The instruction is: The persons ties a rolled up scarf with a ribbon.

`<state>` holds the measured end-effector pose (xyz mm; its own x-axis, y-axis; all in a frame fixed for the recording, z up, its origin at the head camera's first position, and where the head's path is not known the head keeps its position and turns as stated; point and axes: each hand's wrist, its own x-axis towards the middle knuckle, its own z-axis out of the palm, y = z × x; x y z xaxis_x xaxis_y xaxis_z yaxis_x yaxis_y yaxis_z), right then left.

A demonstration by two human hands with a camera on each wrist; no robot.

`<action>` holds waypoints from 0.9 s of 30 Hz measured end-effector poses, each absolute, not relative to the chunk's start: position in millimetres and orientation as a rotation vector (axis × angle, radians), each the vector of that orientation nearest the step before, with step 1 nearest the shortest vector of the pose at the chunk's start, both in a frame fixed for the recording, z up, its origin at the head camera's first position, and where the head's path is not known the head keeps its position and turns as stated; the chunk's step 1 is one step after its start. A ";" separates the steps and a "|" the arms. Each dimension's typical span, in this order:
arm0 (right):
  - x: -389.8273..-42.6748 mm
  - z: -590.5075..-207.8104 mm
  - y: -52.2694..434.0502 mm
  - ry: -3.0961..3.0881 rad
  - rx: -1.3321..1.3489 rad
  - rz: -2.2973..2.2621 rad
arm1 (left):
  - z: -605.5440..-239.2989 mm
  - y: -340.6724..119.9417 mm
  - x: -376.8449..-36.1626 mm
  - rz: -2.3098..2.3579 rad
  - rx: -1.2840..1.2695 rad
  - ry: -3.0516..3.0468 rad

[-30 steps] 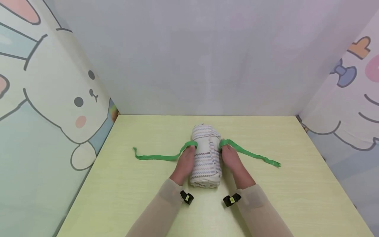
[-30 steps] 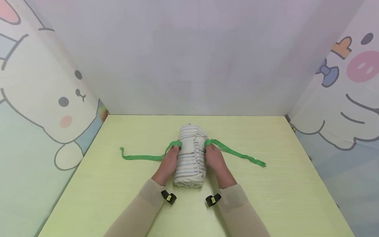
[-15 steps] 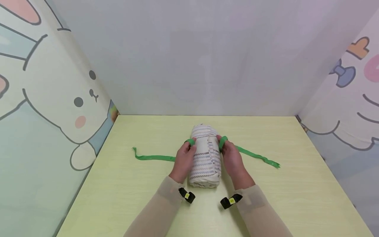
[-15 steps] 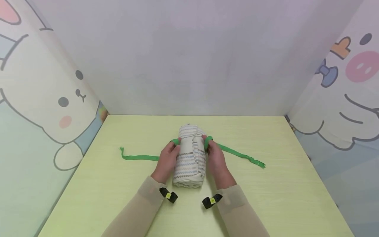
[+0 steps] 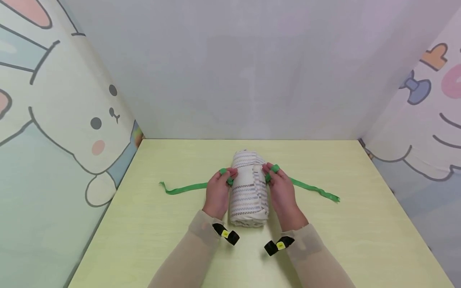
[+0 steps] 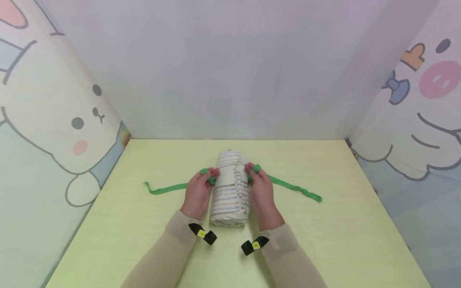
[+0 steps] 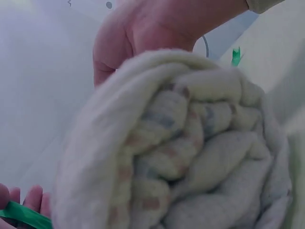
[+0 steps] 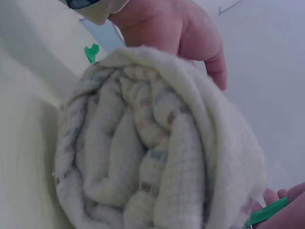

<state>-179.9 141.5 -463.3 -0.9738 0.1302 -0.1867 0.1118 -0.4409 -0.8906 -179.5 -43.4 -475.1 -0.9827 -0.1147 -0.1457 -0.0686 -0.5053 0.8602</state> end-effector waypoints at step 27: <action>-178.2 -438.0 122.6 -1.413 -0.459 2.705 | -449.4 -25.5 -179.1 -2.935 0.347 -0.954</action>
